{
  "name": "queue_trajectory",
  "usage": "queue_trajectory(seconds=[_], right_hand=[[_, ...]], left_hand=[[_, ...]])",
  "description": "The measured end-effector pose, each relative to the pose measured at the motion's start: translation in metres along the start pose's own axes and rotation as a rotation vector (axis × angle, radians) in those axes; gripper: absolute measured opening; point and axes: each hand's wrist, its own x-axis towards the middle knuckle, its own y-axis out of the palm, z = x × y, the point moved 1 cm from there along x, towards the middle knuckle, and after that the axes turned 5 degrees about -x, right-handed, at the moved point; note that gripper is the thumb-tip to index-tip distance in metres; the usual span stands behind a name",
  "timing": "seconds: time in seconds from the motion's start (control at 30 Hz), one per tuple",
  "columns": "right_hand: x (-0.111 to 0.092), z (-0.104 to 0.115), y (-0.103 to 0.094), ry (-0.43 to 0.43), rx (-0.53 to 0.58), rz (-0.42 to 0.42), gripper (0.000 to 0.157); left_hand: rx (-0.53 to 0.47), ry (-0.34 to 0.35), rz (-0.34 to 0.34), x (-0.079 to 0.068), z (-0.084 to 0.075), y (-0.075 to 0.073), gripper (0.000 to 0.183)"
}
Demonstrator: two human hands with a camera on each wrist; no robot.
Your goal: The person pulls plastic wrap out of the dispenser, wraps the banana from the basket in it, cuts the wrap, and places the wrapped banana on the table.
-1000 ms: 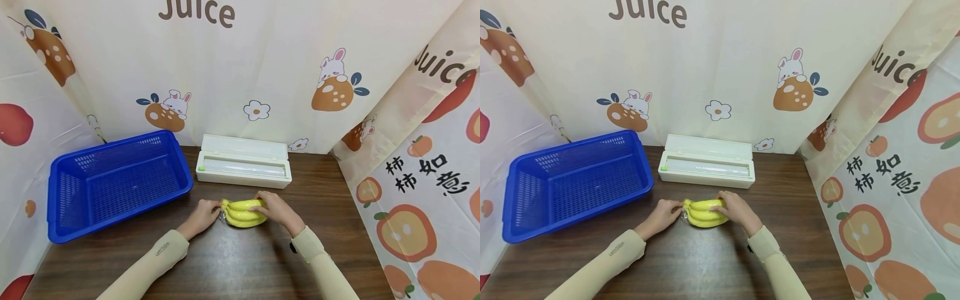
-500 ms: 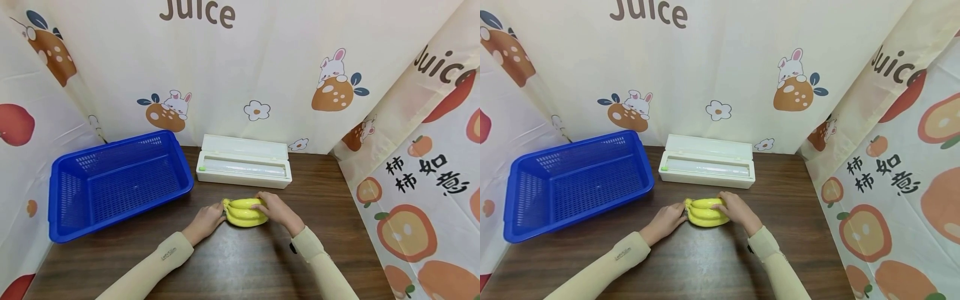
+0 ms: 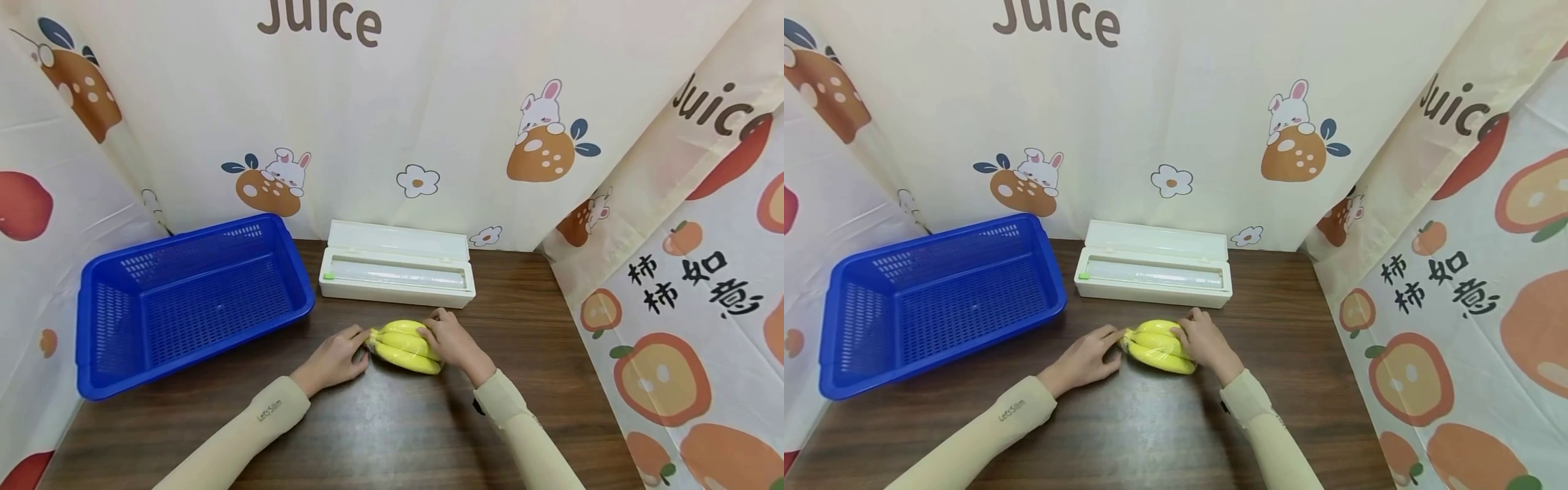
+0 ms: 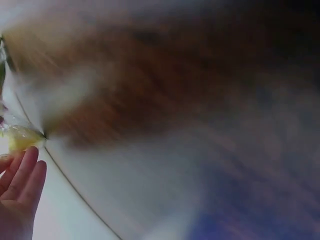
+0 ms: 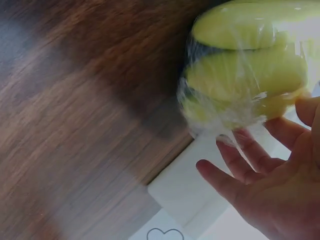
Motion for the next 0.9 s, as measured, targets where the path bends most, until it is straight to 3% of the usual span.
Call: queue_trajectory(seconds=[0.17, 0.37, 0.53, 0.73, 0.9], right_hand=[[0.000, -0.002, 0.002, 0.006, -0.013, -0.005, 0.039], [0.001, -0.002, 0.000, -0.014, -0.008, -0.032, 0.042], [0.000, 0.004, -0.003, -0.040, -0.044, -0.096, 0.041], [-0.001, 0.029, -0.006, -0.214, -0.068, -0.220, 0.040], [-0.001, 0.055, 0.000, -0.370, -0.150, -0.224, 0.046]], left_hand=[[0.002, 0.014, -0.017, 0.001, -0.001, 0.002, 0.058], [0.001, 0.055, -0.060, 0.004, 0.000, -0.001, 0.032], [-0.067, 0.028, -0.026, 0.004, 0.000, -0.004, 0.021], [-0.147, -0.008, -0.010, 0.006, -0.004, -0.005, 0.017], [-0.195, -0.020, -0.038, 0.006, -0.005, 0.001, 0.015]])
